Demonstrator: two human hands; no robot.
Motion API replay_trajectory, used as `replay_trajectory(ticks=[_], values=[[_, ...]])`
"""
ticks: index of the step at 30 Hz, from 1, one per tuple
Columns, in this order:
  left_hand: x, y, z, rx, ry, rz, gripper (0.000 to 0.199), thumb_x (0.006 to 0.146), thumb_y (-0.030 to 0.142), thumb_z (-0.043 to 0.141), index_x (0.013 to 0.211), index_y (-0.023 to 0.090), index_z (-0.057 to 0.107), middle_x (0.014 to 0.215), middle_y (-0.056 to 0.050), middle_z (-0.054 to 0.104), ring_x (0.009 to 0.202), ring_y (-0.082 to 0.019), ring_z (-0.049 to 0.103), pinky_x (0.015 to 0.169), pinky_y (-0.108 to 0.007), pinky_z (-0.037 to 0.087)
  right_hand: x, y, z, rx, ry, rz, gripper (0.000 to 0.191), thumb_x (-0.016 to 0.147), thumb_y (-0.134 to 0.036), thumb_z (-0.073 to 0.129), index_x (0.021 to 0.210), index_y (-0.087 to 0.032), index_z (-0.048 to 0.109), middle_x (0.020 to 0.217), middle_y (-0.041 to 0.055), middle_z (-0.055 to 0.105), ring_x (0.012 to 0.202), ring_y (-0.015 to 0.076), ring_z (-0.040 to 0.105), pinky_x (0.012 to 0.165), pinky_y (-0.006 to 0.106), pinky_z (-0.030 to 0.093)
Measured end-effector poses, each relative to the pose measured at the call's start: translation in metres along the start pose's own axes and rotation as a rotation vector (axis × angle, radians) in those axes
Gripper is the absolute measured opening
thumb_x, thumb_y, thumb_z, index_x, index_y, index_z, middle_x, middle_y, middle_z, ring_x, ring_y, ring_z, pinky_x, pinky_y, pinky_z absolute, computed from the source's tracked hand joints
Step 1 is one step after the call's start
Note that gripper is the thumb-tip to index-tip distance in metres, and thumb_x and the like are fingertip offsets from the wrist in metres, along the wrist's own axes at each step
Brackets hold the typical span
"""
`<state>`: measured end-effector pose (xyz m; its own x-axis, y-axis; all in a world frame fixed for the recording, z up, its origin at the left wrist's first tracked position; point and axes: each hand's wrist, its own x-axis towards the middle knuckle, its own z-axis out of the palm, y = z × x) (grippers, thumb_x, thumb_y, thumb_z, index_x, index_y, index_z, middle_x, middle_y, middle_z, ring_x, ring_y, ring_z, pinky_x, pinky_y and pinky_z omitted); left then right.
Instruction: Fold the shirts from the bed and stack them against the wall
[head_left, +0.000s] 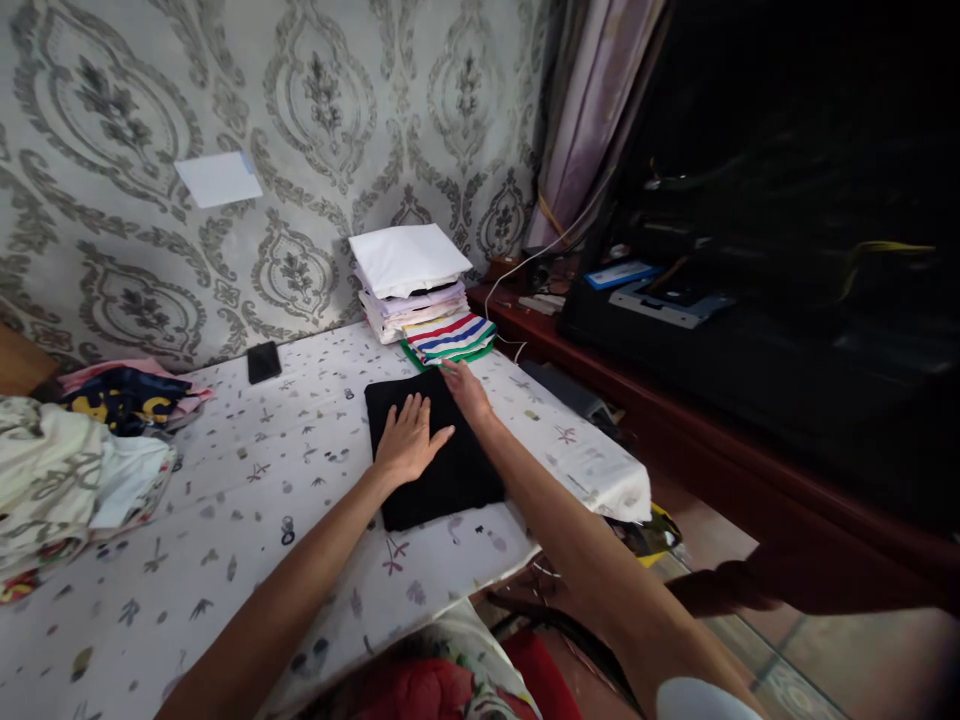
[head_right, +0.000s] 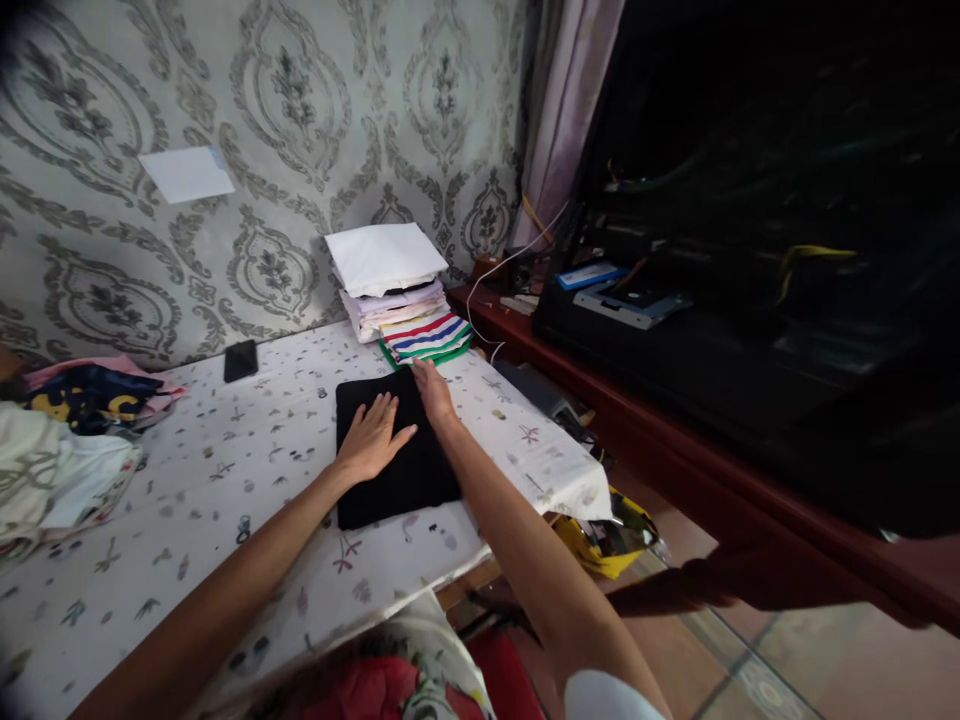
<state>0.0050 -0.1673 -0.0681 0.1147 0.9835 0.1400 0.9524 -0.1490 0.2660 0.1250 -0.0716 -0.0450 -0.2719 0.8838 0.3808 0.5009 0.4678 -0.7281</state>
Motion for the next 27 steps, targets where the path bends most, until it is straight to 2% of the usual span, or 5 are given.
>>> replay_trajectory(ticks=[7, 10, 14, 19, 27], values=[[-0.001, -0.006, -0.004, -0.167, 0.024, 0.076, 0.045, 0.099, 0.035, 0.045, 0.135, 0.011, 0.058, 0.145, -0.021, 0.056, 0.142, -0.035, 0.044, 0.118, -0.055, 0.031, -0.019, -0.038, -0.005, -0.073, -0.202, -0.187, 0.050, 0.102, -0.037, 0.034, 0.137, -0.014, 0.061, 0.149, 0.0122, 0.054, 0.142, 0.0213, 0.045, 0.119, 0.035, 0.032], [0.001, -0.036, -0.020, -0.338, 0.124, 0.033, 0.028, 0.094, 0.020, 0.047, 0.108, 0.016, 0.070, 0.112, -0.014, 0.073, 0.111, -0.029, 0.066, 0.101, -0.044, 0.050, -0.029, -0.046, 0.016, -0.187, -0.334, -0.036, 0.056, 0.104, -0.037, 0.029, 0.145, -0.006, 0.051, 0.153, 0.0183, 0.047, 0.146, 0.0234, 0.039, 0.121, 0.036, 0.029], [0.015, -0.098, -0.041, -0.410, 0.310, -0.222, 0.026, 0.092, 0.017, 0.045, 0.105, 0.016, 0.068, 0.112, -0.013, 0.069, 0.106, -0.026, 0.064, 0.099, -0.043, 0.049, -0.039, -0.033, 0.038, -0.390, -0.344, 0.040, 0.060, 0.103, -0.038, 0.035, 0.150, -0.002, 0.043, 0.159, 0.0218, 0.036, 0.152, 0.0288, 0.026, 0.124, 0.044, 0.022], [0.038, -0.145, -0.047, -0.461, 0.159, -0.211, 0.025, 0.092, 0.020, 0.047, 0.099, 0.016, 0.070, 0.105, -0.010, 0.070, 0.100, -0.023, 0.064, 0.099, -0.041, 0.049, -0.044, -0.023, 0.041, -0.450, -0.361, -0.014, 0.064, 0.103, -0.046, 0.035, 0.152, -0.005, 0.041, 0.161, 0.0202, 0.033, 0.153, 0.0289, 0.023, 0.124, 0.046, 0.019], [0.061, -0.156, -0.039, -0.552, -0.013, 0.005, 0.023, 0.093, 0.027, 0.047, 0.101, 0.022, 0.068, 0.121, -0.007, 0.063, 0.118, -0.020, 0.057, 0.110, -0.036, 0.040, -0.044, -0.017, 0.044, -0.476, -0.388, -0.043, 0.070, 0.102, -0.054, 0.034, 0.155, -0.009, 0.037, 0.162, 0.0184, 0.031, 0.154, 0.0293, 0.020, 0.125, 0.048, 0.017]])
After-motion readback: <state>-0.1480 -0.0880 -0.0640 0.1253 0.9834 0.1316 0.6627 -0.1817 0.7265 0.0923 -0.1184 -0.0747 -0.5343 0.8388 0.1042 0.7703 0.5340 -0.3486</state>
